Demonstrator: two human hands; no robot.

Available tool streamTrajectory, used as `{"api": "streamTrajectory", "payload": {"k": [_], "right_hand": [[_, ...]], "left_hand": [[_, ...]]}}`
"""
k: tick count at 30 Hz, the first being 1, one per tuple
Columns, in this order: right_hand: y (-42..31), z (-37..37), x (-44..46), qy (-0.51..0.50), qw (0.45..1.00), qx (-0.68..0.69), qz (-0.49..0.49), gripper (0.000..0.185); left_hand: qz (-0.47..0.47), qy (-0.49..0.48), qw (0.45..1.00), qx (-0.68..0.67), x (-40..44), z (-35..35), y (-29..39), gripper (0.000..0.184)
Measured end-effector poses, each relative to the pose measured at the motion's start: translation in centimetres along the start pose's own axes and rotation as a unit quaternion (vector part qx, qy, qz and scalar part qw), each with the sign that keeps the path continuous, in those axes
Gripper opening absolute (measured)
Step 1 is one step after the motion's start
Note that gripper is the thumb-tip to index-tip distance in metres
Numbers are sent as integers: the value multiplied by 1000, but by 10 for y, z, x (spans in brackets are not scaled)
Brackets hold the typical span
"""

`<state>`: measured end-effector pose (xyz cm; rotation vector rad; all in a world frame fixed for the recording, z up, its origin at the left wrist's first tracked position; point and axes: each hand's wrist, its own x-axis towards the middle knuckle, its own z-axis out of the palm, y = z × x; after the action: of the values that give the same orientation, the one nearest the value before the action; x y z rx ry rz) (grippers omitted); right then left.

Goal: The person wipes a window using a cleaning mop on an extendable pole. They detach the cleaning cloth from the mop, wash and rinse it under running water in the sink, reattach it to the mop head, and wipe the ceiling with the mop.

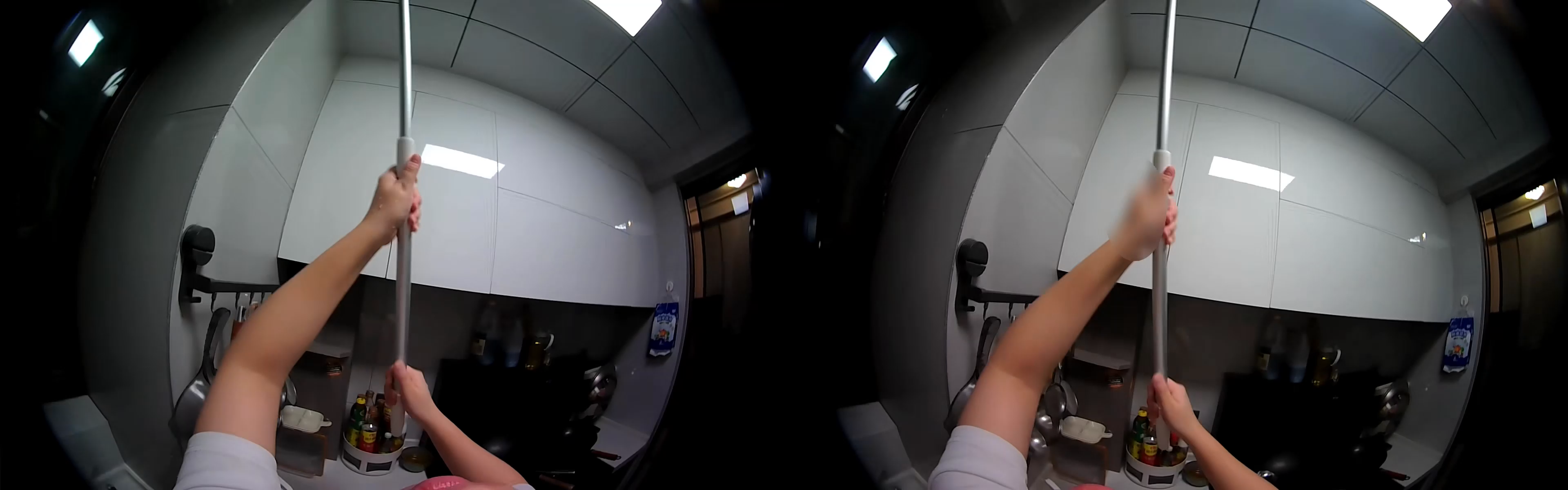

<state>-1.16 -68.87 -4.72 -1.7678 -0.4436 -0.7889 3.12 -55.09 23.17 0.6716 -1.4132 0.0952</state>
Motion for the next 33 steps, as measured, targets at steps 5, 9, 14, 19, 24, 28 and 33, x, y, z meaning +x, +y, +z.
{"api": "streamTrajectory", "payload": {"k": [5,9,14,19,24,28,33], "right_hand": [[-8,-46,-54,-118,985,112,55,48],[-14,-77,-56,-55,997,44,34,48],[-25,-88,-37,123,988,-88,-32,44],[-25,-74,-9,205,958,-176,-92,45],[-43,-54,25,236,935,-227,-135,48],[-24,-45,44,218,948,-197,-121,52],[-23,-42,60,217,954,-185,-93,53]], "left_hand": [[-64,-199,947,-243,-1,33,-8,64],[-15,-243,933,-264,43,36,-42,52],[-27,-204,948,-242,60,44,-38,51],[29,-62,984,-165,46,68,2,50],[57,-20,993,-104,78,55,21,62],[40,18,997,-62,90,38,9,62],[-3,61,997,-45,112,23,-2,62]]}}
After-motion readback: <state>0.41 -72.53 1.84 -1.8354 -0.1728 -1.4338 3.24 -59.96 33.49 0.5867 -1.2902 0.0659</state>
